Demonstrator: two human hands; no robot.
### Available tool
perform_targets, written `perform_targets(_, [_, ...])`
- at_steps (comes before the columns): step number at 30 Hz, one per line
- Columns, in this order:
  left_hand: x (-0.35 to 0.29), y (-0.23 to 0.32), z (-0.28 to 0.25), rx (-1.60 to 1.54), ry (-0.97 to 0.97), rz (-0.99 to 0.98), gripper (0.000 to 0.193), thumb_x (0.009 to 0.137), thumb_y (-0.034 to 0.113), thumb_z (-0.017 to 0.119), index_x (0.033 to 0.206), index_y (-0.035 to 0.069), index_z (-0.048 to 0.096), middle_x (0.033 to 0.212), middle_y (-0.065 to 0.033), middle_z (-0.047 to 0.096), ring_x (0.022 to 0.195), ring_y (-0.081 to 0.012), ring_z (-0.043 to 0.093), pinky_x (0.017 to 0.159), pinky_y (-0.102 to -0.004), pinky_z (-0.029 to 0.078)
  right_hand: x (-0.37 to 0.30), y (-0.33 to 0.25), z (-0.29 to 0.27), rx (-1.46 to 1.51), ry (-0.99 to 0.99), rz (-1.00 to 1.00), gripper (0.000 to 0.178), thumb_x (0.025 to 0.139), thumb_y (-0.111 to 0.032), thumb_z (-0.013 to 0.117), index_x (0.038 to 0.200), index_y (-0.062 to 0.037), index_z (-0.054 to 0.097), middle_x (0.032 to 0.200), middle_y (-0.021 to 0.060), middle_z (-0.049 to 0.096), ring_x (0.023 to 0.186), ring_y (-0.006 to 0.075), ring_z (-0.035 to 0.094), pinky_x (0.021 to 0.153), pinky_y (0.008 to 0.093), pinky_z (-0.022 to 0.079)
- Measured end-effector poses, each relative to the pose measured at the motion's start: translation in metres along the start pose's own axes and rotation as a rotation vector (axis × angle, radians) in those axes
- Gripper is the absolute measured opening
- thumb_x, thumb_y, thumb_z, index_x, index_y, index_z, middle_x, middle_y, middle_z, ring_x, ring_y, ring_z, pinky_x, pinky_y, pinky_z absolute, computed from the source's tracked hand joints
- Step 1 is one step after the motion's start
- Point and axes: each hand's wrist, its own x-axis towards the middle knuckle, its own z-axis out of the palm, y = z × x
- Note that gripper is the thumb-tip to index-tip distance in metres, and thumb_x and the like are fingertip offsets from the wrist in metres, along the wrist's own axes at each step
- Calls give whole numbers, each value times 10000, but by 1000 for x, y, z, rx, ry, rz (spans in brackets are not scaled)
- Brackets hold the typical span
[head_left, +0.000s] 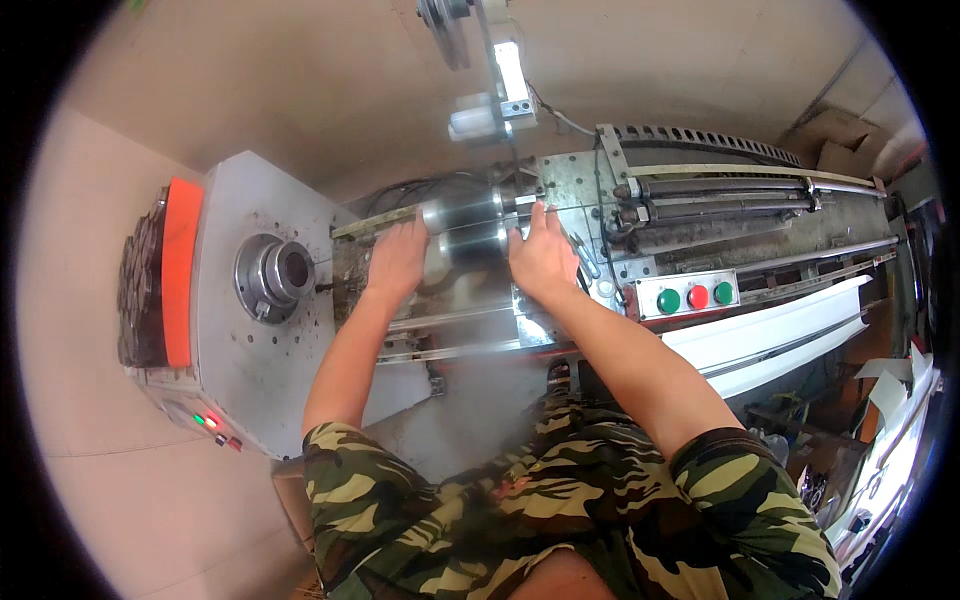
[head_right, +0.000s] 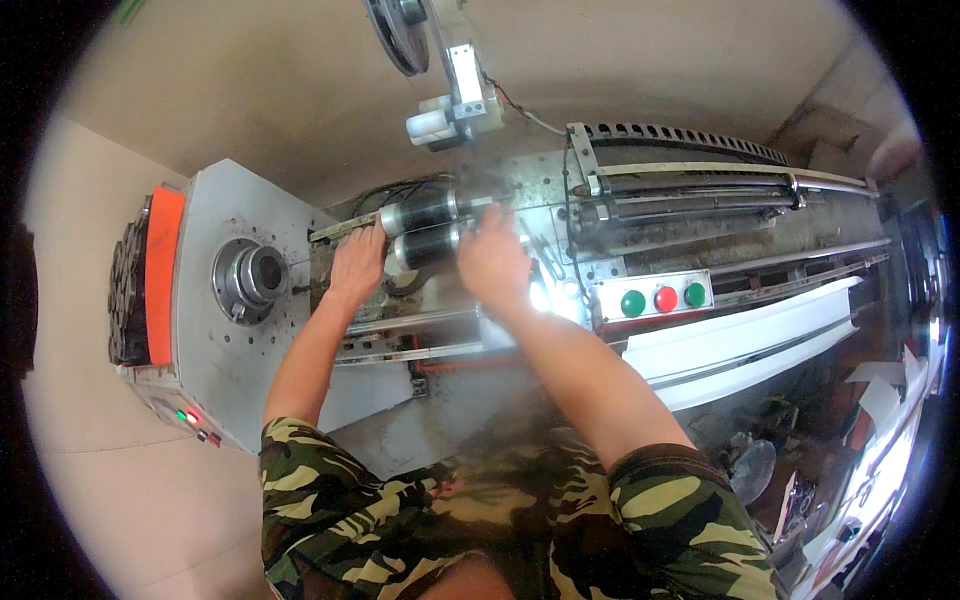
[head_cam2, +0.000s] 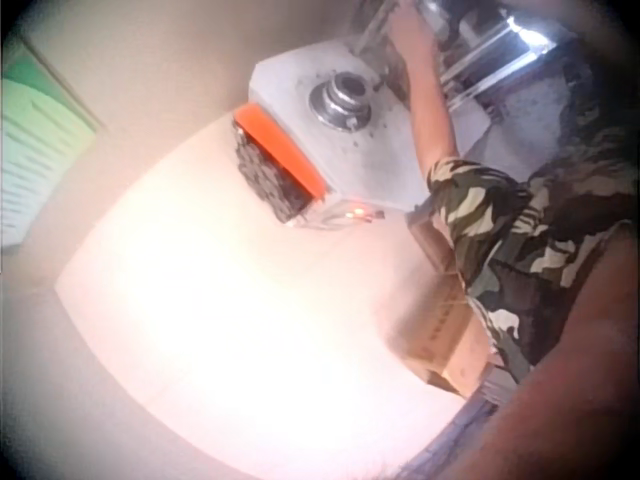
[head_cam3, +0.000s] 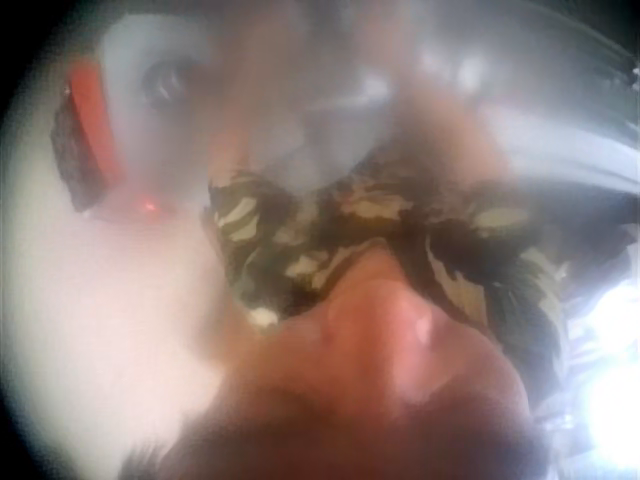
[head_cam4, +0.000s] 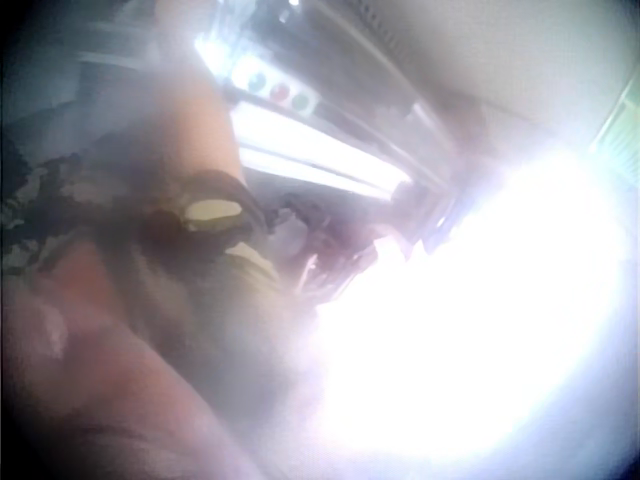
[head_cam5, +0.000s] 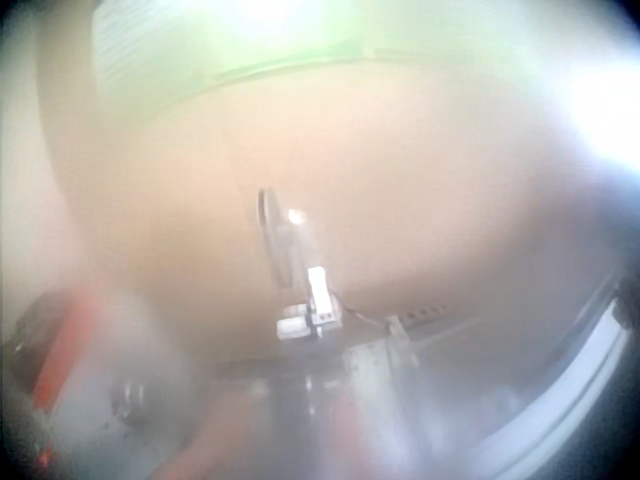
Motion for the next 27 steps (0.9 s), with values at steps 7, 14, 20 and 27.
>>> perform_targets(7, [1, 2, 4, 6, -6, 4, 571, 863, 66, 533, 1411, -68, 442, 932, -136, 599, 901, -314, 588, 786, -431, 511, 0, 0, -1, 1, 15, -25, 670, 979, -360, 536, 1513, -8, 337, 1549, 284, 351, 1226, 481, 564, 1013, 560, 470])
perform_targets(14, [2, -2, 12, 44, -27, 30, 570, 874, 75, 527, 1420, -71, 455, 923, -128, 627, 896, -285, 611, 795, -412, 519, 3, 1, 0, -8, -4, 18, 686, 967, -397, 552, 1526, -55, 349, 1575, 227, 350, 1278, 442, 539, 1034, 530, 462])
perform_targets(20, [2, -1, 15, 31, 2, 43, 577, 864, 68, 532, 1418, -74, 455, 918, -131, 631, 900, -294, 611, 798, -421, 518, 3, 0, -1, -29, 5, 19, 680, 963, -405, 562, 1517, -62, 369, 1564, 229, 364, 1267, 440, 548, 1024, 521, 471])
perform_targets(27, [3, 1, 19, 4, -50, 13, 591, 861, 55, 528, 1429, -77, 434, 971, -148, 651, 934, -306, 615, 804, -429, 518, 9, 8, 7, -52, 27, 9, 675, 962, -414, 565, 1511, -64, 386, 1551, 239, 378, 1256, 440, 555, 1020, 513, 474])
